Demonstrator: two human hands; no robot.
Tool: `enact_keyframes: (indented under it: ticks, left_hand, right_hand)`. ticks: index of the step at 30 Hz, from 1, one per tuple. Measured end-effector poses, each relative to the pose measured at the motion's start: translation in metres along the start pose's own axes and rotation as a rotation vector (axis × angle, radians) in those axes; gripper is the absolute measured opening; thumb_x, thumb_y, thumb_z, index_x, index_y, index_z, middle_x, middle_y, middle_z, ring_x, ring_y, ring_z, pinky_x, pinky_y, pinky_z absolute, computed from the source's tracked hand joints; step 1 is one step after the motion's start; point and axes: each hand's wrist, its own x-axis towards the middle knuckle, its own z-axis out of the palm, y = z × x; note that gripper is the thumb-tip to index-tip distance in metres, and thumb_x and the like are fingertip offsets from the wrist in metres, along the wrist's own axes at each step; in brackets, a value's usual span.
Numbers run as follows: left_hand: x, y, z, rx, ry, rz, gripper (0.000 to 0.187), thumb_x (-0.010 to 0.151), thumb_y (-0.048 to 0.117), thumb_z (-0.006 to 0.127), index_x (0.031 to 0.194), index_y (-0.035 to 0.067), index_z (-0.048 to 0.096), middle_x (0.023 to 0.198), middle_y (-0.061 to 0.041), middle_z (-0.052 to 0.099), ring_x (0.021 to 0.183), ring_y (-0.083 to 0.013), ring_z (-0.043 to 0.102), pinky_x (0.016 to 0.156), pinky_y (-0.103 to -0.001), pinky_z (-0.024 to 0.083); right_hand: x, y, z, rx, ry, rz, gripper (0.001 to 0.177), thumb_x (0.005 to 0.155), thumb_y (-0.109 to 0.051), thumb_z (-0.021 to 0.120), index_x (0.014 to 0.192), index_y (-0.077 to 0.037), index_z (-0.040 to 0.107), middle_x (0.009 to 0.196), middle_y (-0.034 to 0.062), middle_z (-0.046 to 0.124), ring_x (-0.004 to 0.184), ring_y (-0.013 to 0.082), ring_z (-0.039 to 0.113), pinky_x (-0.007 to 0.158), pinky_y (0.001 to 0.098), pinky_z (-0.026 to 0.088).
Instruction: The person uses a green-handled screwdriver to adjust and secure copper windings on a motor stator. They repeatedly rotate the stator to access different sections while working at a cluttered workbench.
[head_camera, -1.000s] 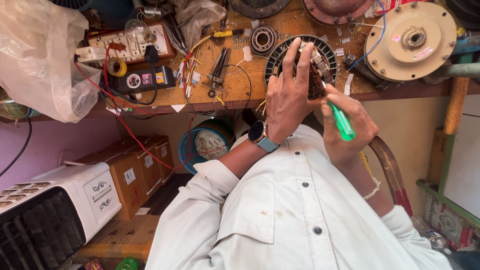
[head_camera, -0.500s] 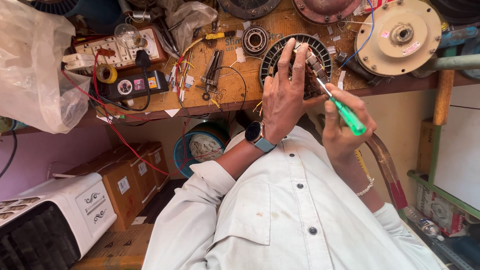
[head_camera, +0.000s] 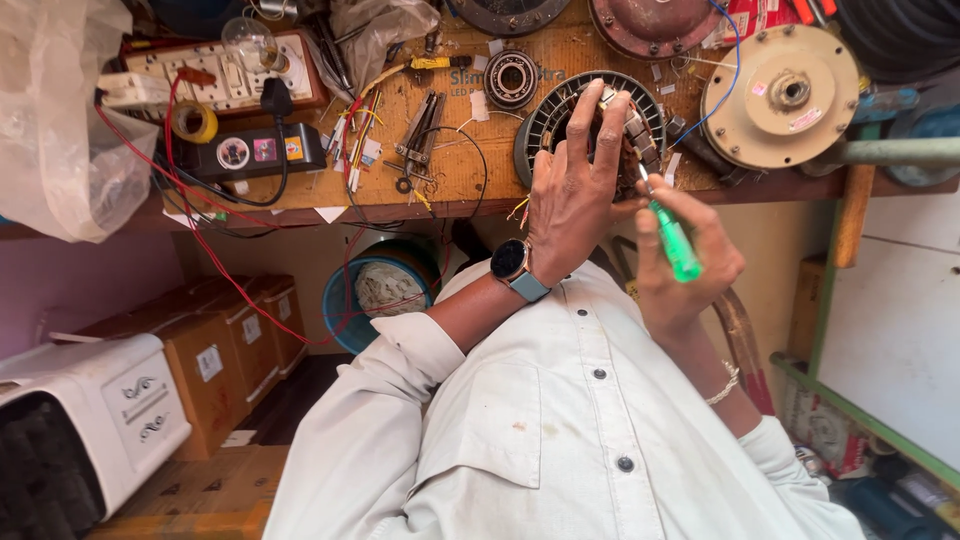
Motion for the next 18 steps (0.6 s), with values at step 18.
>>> enact_keyframes:
  ticks: [18]
  left_hand:
    - [0.0, -0.001, -0.002, -0.177, 0.105, -0.138, 0.123, 0.065, 0.061, 0.092, 0.16, 0.021, 0.026, 0.163, -0.013, 0.03, 0.136, -0.0338, 0.056, 0.093, -0.045, 0.05]
  right_hand:
    - [0.023, 0.034, -0.027, 0.359, 0.095, 0.04, 0.04, 0.111, -0.027, 0.076, 0.12, 0.01, 0.061, 0.112, 0.0199, 0.073, 0.1, 0.0231, 0.075, 0.095, 0.033, 0.065]
